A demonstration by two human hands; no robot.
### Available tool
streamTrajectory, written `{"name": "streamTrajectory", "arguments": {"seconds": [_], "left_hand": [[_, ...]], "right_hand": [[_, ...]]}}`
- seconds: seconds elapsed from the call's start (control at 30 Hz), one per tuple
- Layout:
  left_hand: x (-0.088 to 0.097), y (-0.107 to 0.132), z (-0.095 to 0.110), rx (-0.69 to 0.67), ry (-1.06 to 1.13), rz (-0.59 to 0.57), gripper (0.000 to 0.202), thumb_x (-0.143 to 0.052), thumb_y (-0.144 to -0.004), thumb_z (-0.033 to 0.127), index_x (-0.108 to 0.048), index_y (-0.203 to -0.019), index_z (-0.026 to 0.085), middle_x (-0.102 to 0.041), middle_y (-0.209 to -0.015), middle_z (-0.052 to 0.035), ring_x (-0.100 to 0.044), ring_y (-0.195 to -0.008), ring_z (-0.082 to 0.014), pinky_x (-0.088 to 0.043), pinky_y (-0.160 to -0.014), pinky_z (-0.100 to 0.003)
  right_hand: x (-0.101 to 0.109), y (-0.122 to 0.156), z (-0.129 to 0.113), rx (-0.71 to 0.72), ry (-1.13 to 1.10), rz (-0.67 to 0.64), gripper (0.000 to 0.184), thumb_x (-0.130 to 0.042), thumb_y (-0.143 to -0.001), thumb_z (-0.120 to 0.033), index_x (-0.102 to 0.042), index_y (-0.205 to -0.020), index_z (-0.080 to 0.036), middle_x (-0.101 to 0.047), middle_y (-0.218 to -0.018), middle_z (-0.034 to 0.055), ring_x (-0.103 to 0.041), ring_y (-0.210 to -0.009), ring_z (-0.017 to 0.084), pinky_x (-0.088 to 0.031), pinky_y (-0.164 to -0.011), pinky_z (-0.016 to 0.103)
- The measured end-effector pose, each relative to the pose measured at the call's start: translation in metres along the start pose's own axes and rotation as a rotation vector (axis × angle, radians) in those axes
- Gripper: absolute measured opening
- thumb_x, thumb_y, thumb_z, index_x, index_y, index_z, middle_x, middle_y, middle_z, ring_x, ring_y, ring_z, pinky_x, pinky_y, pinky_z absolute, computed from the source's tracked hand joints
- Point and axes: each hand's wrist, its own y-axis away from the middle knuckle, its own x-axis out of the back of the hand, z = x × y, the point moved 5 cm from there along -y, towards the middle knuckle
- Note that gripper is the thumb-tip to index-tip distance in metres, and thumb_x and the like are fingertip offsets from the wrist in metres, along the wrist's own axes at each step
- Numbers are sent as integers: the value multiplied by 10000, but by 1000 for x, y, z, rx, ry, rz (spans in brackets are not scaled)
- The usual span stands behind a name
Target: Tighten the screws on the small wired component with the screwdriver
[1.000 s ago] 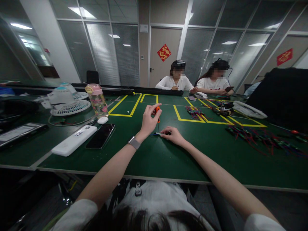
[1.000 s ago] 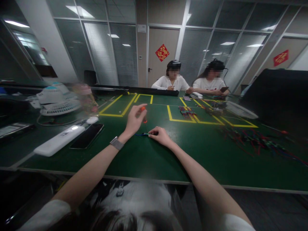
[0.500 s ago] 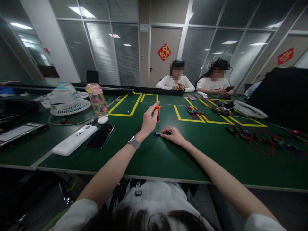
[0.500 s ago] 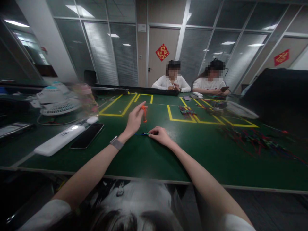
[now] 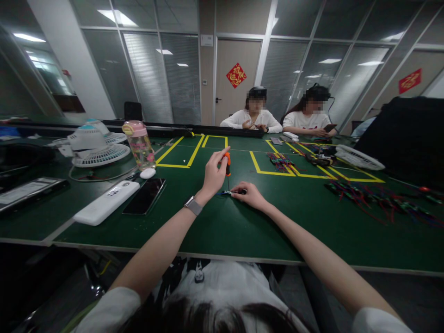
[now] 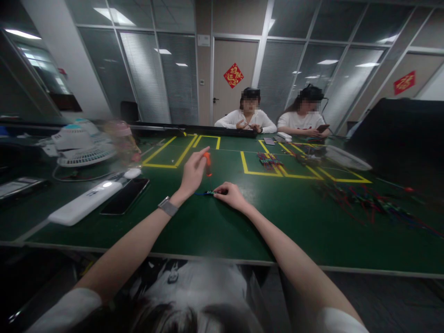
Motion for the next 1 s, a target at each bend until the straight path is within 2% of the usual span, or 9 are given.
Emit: {"name": "streamTrajectory", "arguments": {"seconds": [0.13, 0.33, 0.5, 0.7, 0.9, 1.0], "left_hand": [[4, 0, 2, 7, -38, 56, 250, -546, -885, 261, -629, -1118, 228, -585, -986, -48, -577, -857, -131, -498, -775, -260], [0, 0, 1, 26, 26, -2, 307, -416, -945, 244, -581, -1204, 240, -635, -1068, -56, -596, -962, -146, -498, -822, -284], [2, 1, 1, 0, -48, 54, 239, -563, -877, 289, -640, -1098, 239, -605, -968, -41, -587, -861, -134, -500, -789, -264], [-1, 0, 1, 6, 2, -24, 324, -397, -951, 224, -577, -1215, 272, -618, -1042, -42, -585, -935, -134, -481, -830, -271], [1, 1, 0, 0, -29, 33, 248, -579, -868, 278, -638, -1106, 240, -582, -955, -34, -575, -845, -130, -494, -764, -247], [0, -1, -1, 15, -6, 6, 280, -498, -914, 285, -615, -1164, 240, -568, -1005, -40, -572, -913, -135, -486, -793, -241]], "right_hand": [[0, 0, 0, -8, -1, -5, 206, -678, -759, -282, -747, -912, -162, -650, -807, 58, -572, -726, 154, -448, -672, 268], [0, 0, 1, 0, -1, -5, 203, -677, -762, -280, -748, -906, -156, -650, -799, 59, -577, -721, 154, -448, -671, 266], [0, 0, 1, -5, 8, 2, 194, -681, -759, -276, -750, -899, -162, -649, -792, 54, -575, -711, 150, -448, -668, 264], [0, 0, 1, -2, 2, 2, 196, -678, -761, -277, -751, -905, -166, -649, -796, 56, -579, -719, 156, -452, -674, 270], [0, 0, 0, -6, 12, -2, 196, -681, -758, -268, -751, -904, -158, -639, -779, 51, -575, -710, 154, -449, -667, 266], [1, 1, -2, -3, 12, -7, 201, -675, -765, -258, -751, -915, -148, -639, -787, 54, -572, -711, 154, -447, -667, 263]]}}
